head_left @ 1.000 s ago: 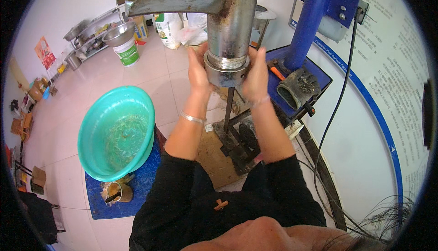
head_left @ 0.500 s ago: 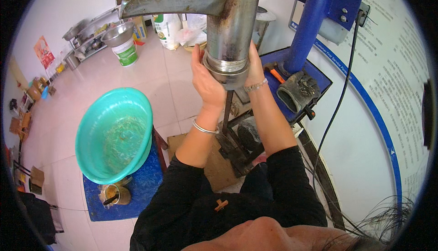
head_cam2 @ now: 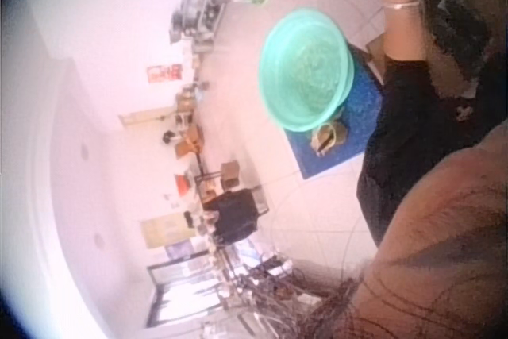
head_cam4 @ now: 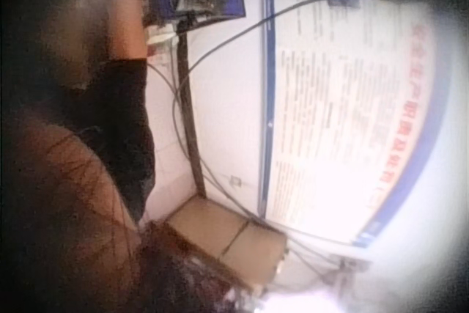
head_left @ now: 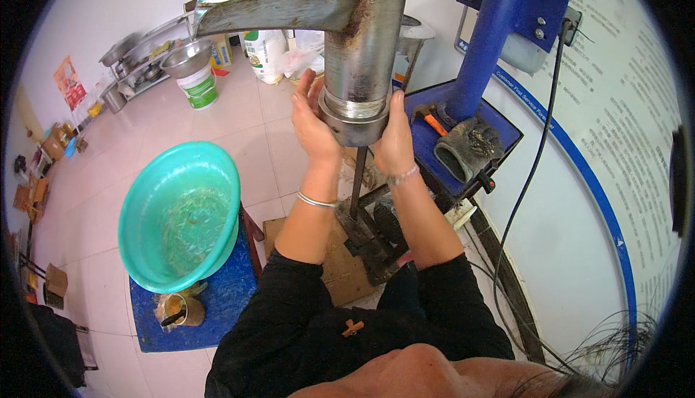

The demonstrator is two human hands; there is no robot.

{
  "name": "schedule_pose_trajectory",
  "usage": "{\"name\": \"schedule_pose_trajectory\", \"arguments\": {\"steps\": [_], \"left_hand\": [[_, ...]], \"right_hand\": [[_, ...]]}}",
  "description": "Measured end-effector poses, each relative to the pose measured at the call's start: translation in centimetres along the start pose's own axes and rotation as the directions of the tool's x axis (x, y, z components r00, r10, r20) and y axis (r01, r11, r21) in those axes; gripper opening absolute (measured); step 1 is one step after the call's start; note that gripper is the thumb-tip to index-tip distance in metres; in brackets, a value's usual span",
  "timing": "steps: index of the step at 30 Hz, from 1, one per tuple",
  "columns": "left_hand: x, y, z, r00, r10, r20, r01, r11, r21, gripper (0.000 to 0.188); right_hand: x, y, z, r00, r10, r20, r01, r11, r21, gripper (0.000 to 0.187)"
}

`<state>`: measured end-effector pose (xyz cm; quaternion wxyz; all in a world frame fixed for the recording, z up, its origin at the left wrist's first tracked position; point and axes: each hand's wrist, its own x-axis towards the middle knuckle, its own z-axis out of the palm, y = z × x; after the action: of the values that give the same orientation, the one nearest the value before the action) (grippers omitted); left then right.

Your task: The person assembles a metal filter into a cylindrical container and attaches it to a blue grinding machine. They then use a hammer to secure the assembly and move a basin of water nearby.

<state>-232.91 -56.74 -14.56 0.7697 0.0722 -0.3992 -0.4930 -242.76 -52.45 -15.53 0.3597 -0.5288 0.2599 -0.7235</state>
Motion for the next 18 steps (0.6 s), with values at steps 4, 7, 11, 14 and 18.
{"name": "schedule_pose_trajectory", "arguments": {"steps": [4,7,11,14,18], "left_hand": [[3.0,1.6,-0.2,0.875,-0.479,-0.068,0.461,0.868,-0.187,0.061],[-0.6,1.7,1.0,0.944,-0.326,-0.05,0.29,0.894,-0.342,0.058],[-1.8,0.9,1.9,0.996,-0.062,-0.07,0.062,0.998,-0.014,0.058],[2.5,-0.8,-2.1,0.969,-0.247,0.015,0.247,0.968,-0.04,0.057],[1.8,-0.5,-0.6,0.885,-0.465,-0.003,0.428,0.816,-0.389,0.055]], "right_hand": [[-4.7,0.2,0.8,0.925,-0.373,-0.069,0.211,0.657,-0.723,0.054],[-3.3,0.6,-1.0,0.938,-0.261,-0.229,0.142,0.89,-0.433,0.05],[-0.2,-0.3,0.3,0.992,0.057,-0.113,-0.042,0.991,0.129,0.046],[-2.6,-0.8,2.6,0.967,-0.143,-0.21,0.059,0.931,-0.36,0.041],[-5.0,0.6,-1.1,0.901,-0.424,-0.094,0.33,0.808,-0.488,0.039]]}}
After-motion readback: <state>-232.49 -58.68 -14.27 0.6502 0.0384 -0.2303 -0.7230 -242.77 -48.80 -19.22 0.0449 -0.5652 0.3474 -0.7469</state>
